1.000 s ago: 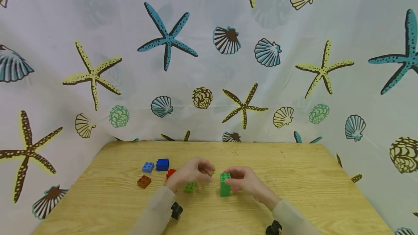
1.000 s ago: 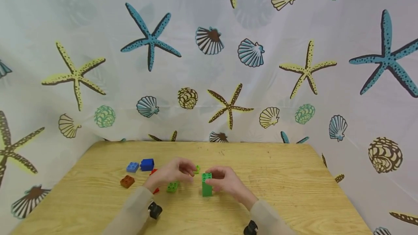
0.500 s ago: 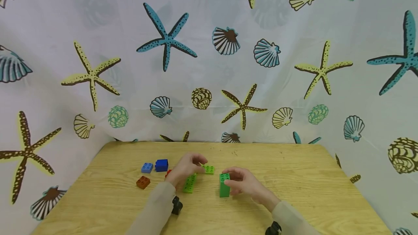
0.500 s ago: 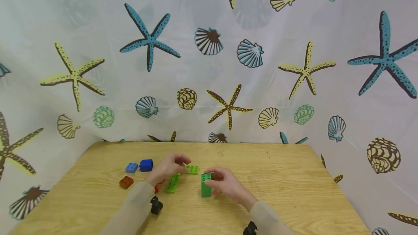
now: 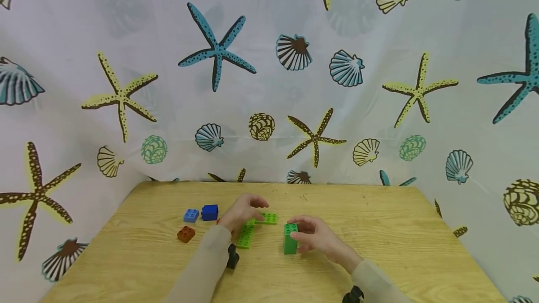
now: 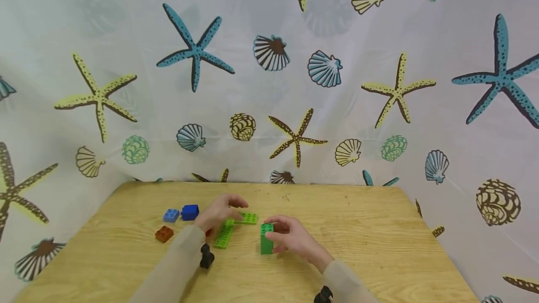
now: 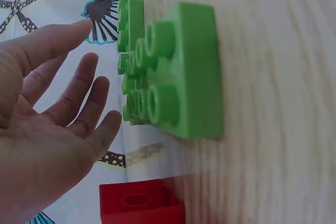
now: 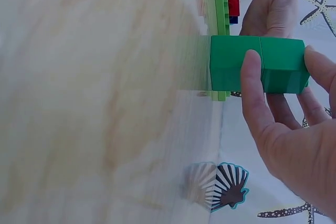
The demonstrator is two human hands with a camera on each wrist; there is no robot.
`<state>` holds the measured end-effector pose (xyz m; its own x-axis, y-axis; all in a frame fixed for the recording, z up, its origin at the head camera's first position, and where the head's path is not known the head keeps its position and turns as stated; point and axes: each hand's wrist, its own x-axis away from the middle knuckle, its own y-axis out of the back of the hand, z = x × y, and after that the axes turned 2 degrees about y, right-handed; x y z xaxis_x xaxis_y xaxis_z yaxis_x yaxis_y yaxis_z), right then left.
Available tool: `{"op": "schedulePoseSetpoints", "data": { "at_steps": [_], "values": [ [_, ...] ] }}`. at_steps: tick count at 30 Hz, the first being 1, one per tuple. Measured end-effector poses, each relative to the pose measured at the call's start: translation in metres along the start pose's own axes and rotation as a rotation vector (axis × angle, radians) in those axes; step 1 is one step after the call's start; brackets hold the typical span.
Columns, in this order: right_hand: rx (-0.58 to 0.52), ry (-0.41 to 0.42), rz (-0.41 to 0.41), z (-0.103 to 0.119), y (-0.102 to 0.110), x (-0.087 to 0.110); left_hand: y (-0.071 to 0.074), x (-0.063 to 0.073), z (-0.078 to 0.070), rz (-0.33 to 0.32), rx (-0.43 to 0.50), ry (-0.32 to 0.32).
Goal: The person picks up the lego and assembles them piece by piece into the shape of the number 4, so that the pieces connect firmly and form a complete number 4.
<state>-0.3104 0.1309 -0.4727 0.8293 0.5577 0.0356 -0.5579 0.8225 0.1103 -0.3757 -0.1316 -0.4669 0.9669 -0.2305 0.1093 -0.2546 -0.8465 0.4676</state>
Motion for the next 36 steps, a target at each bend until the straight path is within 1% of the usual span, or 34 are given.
{"op": "schedulePoseSetpoints", "data": {
  "at_steps": [2, 5, 9, 11, 14, 17, 18, 21, 29, 33, 36],
  "values": [
    [-0.005, 0.002, 0.0, 0.0, 0.001, 0.0, 0.001, -0.003, 0.001, -0.008, -0.012, -0.001],
    [-0.007, -0.002, 0.001, -0.001, 0.001, 0.0, 0.001, -0.007, 0.004, -0.01, -0.044, -0.019],
    [-0.008, -0.01, 0.009, -0.001, 0.0, 0.0, 0.0, -0.011, 0.01, 0.003, -0.017, 0.013],
    [-0.01, -0.006, 0.015, -0.001, 0.001, -0.001, -0.001, -0.013, 0.012, 0.001, -0.002, 0.042],
    [-0.015, 0.004, 0.022, -0.001, 0.001, -0.001, -0.002, -0.016, 0.011, -0.008, -0.044, 0.073],
    [-0.021, 0.006, 0.022, 0.0, 0.001, 0.0, -0.002, -0.018, 0.01, -0.002, -0.115, 0.088],
    [-0.022, 0.007, 0.022, 0.0, 0.001, 0.0, -0.002, -0.019, 0.01, 0.001, -0.123, 0.091],
    [-0.026, 0.008, 0.027, -0.001, 0.001, 0.0, -0.004, -0.02, 0.011, 0.005, -0.122, 0.095],
    [-0.054, 0.011, 0.032, -0.002, 0.002, -0.001, -0.006, -0.023, 0.013, -0.009, -0.118, 0.112],
    [-0.062, 0.0, 0.036, -0.001, 0.003, -0.001, -0.005, -0.022, 0.012, 0.012, -0.104, 0.12],
    [-0.073, -0.01, 0.036, 0.0, 0.003, -0.001, -0.004, -0.021, 0.011, 0.035, -0.106, 0.111]
  ]
}}
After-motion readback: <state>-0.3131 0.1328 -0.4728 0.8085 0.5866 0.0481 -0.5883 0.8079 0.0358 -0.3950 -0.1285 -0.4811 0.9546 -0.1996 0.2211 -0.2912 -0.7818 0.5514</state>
